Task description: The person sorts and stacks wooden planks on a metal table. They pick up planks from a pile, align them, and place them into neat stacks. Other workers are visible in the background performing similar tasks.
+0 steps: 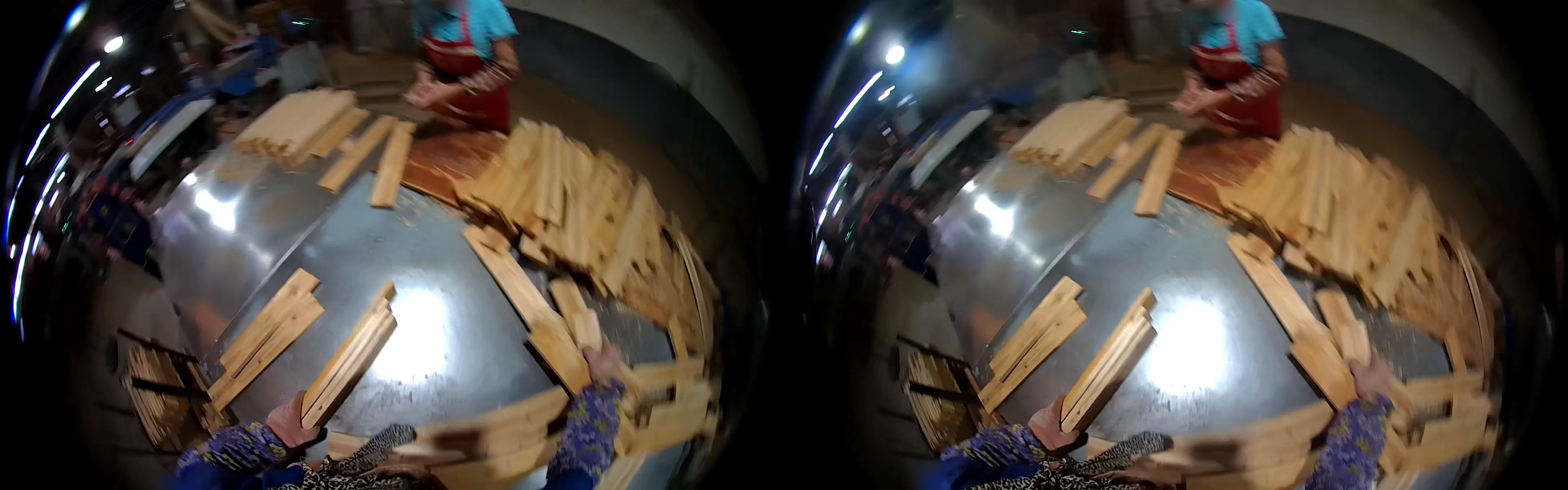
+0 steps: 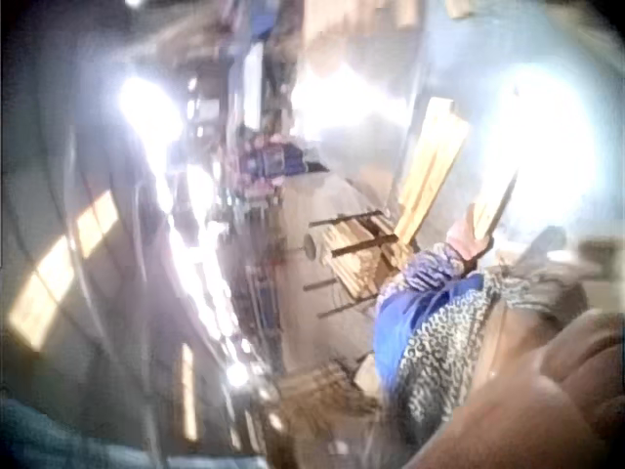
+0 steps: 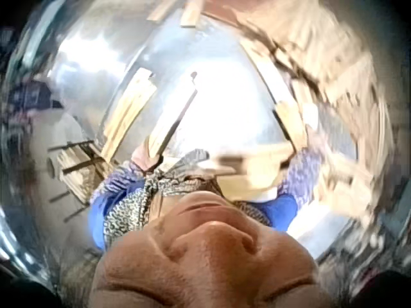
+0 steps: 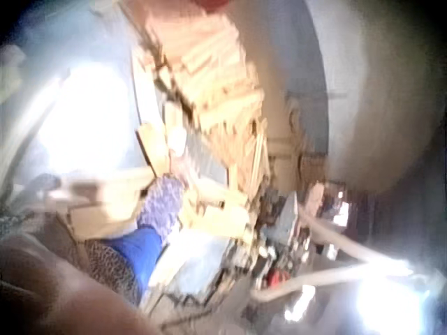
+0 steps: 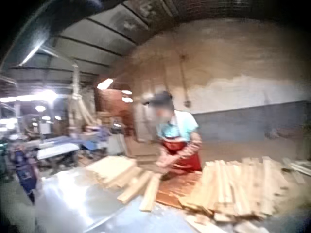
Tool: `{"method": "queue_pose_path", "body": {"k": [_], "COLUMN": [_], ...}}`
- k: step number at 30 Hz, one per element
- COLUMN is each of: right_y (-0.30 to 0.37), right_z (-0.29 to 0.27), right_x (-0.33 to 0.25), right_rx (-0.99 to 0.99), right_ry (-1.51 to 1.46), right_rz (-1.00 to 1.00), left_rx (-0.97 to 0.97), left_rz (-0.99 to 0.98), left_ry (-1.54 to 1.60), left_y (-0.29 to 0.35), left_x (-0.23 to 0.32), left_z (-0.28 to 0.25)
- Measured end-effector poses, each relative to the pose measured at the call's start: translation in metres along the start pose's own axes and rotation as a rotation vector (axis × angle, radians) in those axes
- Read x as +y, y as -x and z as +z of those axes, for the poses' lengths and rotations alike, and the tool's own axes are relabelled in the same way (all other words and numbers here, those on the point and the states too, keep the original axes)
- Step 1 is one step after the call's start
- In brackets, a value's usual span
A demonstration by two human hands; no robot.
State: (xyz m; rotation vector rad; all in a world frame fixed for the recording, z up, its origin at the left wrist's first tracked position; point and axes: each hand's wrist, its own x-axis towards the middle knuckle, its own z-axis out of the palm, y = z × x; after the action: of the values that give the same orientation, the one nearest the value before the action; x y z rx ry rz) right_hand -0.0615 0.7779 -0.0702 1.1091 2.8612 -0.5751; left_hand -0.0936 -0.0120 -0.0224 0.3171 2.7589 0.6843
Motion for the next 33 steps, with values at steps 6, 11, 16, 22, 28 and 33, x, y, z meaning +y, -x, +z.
{"method": "queue_pose_path", "body": {"k": [6, 11, 16, 22, 28, 33], "right_y": [0.127, 0.166, 0.169, 0.144, 0.113, 0.148], "right_z": [0.044, 0.071, 0.144, 0.182, 0.202, 0.150], "right_x": [-0.085, -0.161, -0.336, -0.399, -0.361, -0.397], "right_rx": [0.027, 0.156, -0.049, -0.131, -0.148, -0.618], "right_ry": [0.045, 0.017, -0.097, 0.062, -0.352, -1.432], "right_rz": [-0.287, -0.441, -0.726, -0.400, -0.372, 0.362], "left_rx": [0.044, -0.104, -0.176, -0.252, -0.315, -0.398], "left_rz": [0.007, -0.094, -0.058, -0.149, -0.055, -0.098], "left_ry": [0.014, 0.022, -0.008, 0.097, 0.094, 0.072], "left_y": [0.007, 0.018, -0.005, 0.021, 0.010, 0.020], "left_x": [-0.001, 0.015, -0.023, -0.045, -0.056, -0.041], "left_z": [0.015, -0.004, -0.001, 0.015, 0.015, -0.008]}}
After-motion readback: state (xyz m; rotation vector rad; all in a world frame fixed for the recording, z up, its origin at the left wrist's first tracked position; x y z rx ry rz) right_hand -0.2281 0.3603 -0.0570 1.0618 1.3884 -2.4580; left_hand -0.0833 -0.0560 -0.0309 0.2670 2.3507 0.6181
